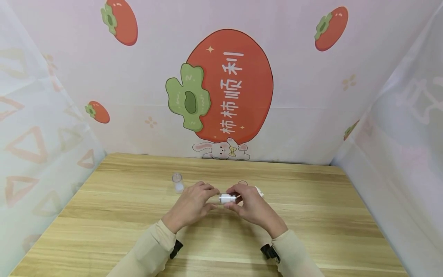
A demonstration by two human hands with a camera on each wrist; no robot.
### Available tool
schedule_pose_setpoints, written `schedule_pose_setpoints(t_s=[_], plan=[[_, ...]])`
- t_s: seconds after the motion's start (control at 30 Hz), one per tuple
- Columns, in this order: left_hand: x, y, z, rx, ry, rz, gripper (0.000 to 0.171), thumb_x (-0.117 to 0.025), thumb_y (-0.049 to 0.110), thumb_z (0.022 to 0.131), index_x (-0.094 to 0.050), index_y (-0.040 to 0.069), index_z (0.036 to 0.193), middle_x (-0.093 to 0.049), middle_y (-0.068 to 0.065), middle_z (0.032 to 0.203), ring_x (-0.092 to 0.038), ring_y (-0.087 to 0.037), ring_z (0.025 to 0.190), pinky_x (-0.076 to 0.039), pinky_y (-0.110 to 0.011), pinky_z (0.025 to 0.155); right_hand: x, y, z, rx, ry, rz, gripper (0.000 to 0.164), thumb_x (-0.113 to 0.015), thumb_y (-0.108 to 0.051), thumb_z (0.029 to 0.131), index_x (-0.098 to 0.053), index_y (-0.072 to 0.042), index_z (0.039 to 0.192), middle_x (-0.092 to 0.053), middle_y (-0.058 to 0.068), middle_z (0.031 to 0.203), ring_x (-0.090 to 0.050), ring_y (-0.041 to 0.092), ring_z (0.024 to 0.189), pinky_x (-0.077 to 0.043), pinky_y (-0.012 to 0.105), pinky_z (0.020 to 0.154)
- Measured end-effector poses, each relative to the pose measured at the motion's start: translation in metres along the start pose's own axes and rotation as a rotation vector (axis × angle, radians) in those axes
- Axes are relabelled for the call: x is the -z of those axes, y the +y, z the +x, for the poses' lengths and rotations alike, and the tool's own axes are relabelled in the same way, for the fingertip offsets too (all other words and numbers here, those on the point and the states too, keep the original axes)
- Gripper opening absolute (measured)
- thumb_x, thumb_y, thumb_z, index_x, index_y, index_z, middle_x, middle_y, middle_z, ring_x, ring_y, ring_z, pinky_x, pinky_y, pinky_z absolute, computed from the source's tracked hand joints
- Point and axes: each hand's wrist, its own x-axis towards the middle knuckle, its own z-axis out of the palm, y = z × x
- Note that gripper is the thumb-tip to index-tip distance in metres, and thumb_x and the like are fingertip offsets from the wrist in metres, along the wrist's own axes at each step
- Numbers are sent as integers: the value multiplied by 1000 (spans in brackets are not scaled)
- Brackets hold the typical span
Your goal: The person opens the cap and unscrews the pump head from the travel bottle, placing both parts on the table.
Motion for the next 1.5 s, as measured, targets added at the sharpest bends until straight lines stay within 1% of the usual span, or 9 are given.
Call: schedule_pose_setpoints(t_s=[0.17,0.33,0.47,0.7,0.8,1.0,1.13,1.3,1.5], plan=[[1,0,0,14,-7,-17,33,-83,29,86,-75,17,115,-72,0,111,-64,-20,99,-56,-39,75,3,-4,2,57,-25,-111,30,-84,-12,84,-72,-9,111,-62,-10,94,-62,3,83,-59,32,73],[1,0,0,12,-5,-18,33,-83,29,86,-75,17,115,-72,0,110,-64,-20,98,-56,-38,73,4,-6,4,114,-25,-168,31,-85,-10,83,-73,-8,111,-66,-8,98,-60,6,83,-58,35,70],[2,0,0,14,-10,-19,34,-83,29,86,-75,17,116,-72,0,111,-64,-20,99,-56,-39,75,5,-7,4,133,-22,-173,34,-87,-7,80,-73,-7,111,-67,-6,100,-60,7,84,-58,35,71],[4,-1,0,9,-17,-55,34,-83,30,87,-75,18,117,-72,0,112,-64,-21,99,-56,-40,74,3,-5,2,154,20,-176,34,-88,-7,78,-75,-5,109,-67,-5,96,-62,9,80,-58,33,69],[4,-1,0,4,-10,-50,34,-83,31,86,-75,18,117,-72,0,110,-65,-21,97,-56,-39,71,3,-5,2,165,36,-178,34,-89,-7,77,-75,-5,108,-66,-6,94,-63,8,79,-58,32,67],[3,-1,-1,-4,17,-18,34,-83,33,85,-76,19,115,-72,0,107,-65,-20,94,-55,-36,65,4,-6,2,173,48,-181,32,-89,-7,77,-76,-6,106,-66,-6,91,-61,5,78,-56,25,65],[2,-1,-1,-7,36,-12,33,-84,34,85,-76,19,114,-72,1,106,-66,-20,92,-55,-36,65,4,-7,2,175,51,-181,32,-89,-8,78,-76,-6,107,-66,-6,92,-61,4,78,-55,23,66],[3,0,-1,-7,41,-12,34,-83,35,85,-76,19,115,-72,0,107,-66,-21,93,-56,-36,67,4,-8,1,174,67,-181,32,-89,-10,78,-76,-7,107,-65,-8,91,-60,3,78,-54,21,65],[3,0,-1,0,30,-21,35,-82,36,86,-76,18,115,-72,0,108,-66,-21,93,-55,-34,65,5,-9,0,171,76,-166,33,-90,-9,76,-77,-7,106,-64,-9,90,-60,4,77,-56,26,63]])
